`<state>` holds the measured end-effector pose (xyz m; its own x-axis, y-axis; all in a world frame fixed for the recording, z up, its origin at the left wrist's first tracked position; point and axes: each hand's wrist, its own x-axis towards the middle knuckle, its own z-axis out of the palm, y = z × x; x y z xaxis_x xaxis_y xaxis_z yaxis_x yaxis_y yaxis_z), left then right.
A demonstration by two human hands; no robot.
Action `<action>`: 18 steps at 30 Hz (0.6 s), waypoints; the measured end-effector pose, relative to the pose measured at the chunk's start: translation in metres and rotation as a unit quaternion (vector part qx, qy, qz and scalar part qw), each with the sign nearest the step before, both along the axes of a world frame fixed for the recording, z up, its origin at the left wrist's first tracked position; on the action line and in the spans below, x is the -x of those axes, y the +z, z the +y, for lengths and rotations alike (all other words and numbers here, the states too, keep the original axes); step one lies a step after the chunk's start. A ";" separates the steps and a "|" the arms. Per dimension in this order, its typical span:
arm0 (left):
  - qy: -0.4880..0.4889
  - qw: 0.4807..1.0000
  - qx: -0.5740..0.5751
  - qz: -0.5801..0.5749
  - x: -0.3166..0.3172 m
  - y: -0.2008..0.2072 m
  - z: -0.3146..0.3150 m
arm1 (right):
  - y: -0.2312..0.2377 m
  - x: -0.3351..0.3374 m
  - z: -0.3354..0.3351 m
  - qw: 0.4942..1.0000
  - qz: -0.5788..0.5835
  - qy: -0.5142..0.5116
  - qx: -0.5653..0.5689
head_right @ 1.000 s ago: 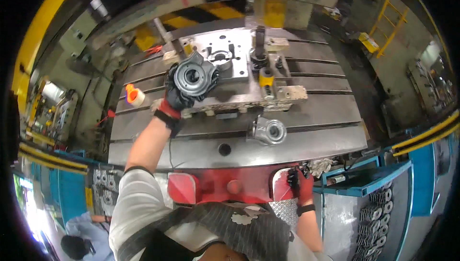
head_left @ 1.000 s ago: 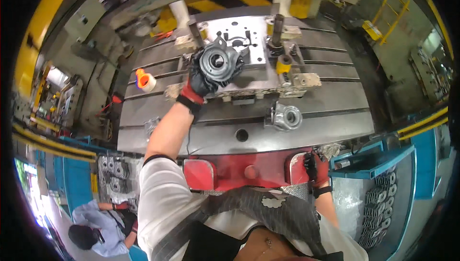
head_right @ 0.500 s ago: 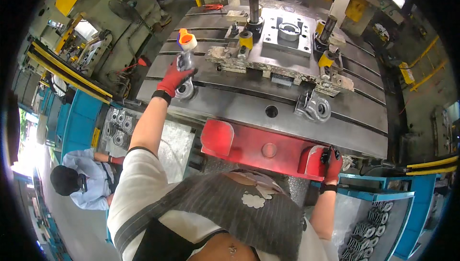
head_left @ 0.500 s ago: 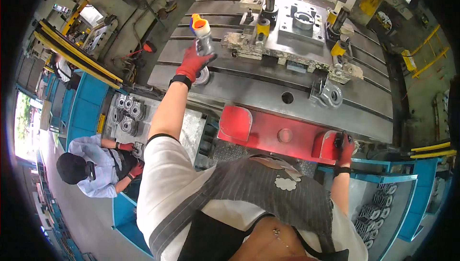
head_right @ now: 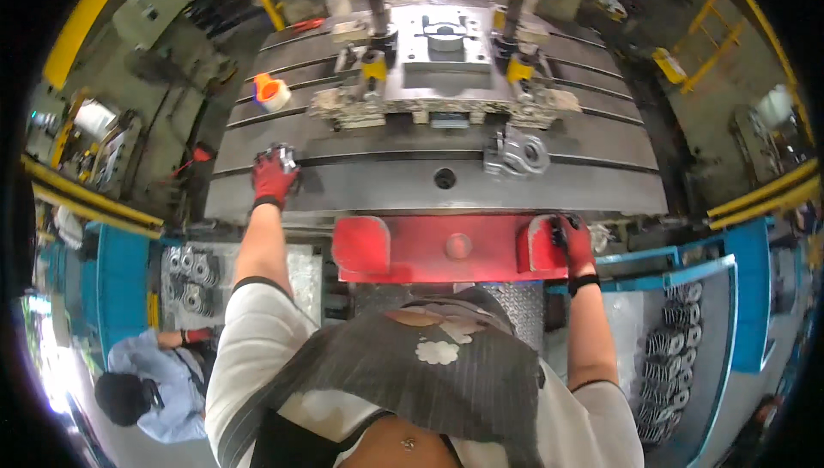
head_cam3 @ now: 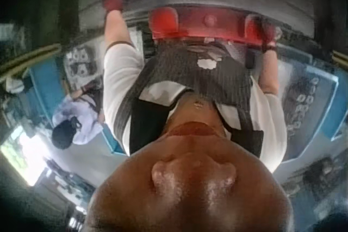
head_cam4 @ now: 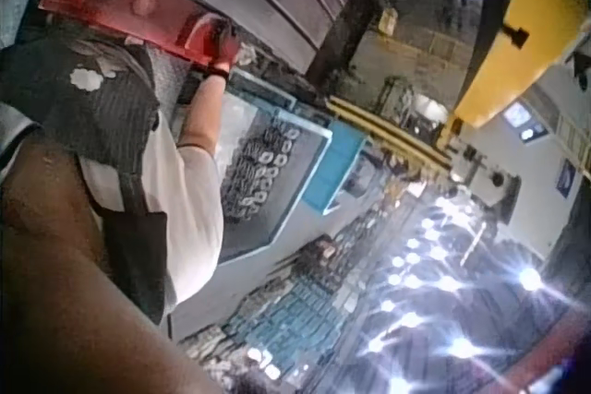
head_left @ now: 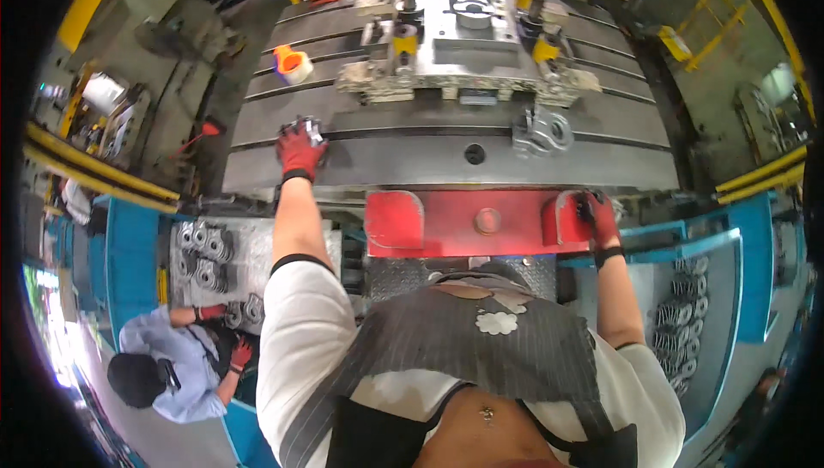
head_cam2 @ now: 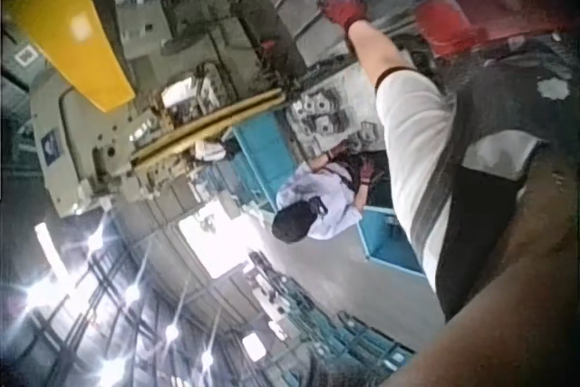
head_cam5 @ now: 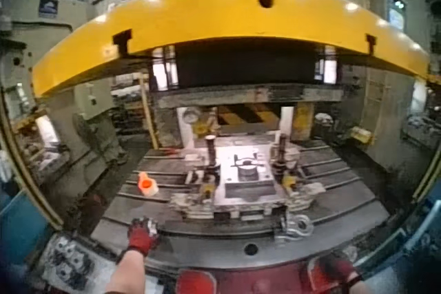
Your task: Picking metal components from a bin and placing them onto a press machine bed for processing.
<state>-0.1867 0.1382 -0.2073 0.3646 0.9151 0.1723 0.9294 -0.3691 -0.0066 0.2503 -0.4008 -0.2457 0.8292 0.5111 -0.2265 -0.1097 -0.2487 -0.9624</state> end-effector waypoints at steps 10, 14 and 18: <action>-0.215 0.974 -0.025 -0.069 -0.049 0.004 -0.055 | 0.105 0.002 0.154 0.749 -0.485 0.192 0.410; -0.292 0.946 0.025 -0.138 -0.074 -0.010 -0.117 | 0.082 -0.021 0.170 0.775 -0.456 0.214 0.380; -0.305 0.937 0.041 -0.166 -0.094 -0.015 -0.144 | 0.072 -0.051 0.175 0.829 -0.462 0.181 0.257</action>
<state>-0.0929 -0.0059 -0.2221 0.7630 0.5685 0.3077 0.4903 -0.8192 0.2977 0.3017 -0.2253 -0.1736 0.5828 0.7977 0.1548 0.7872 -0.5071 -0.3509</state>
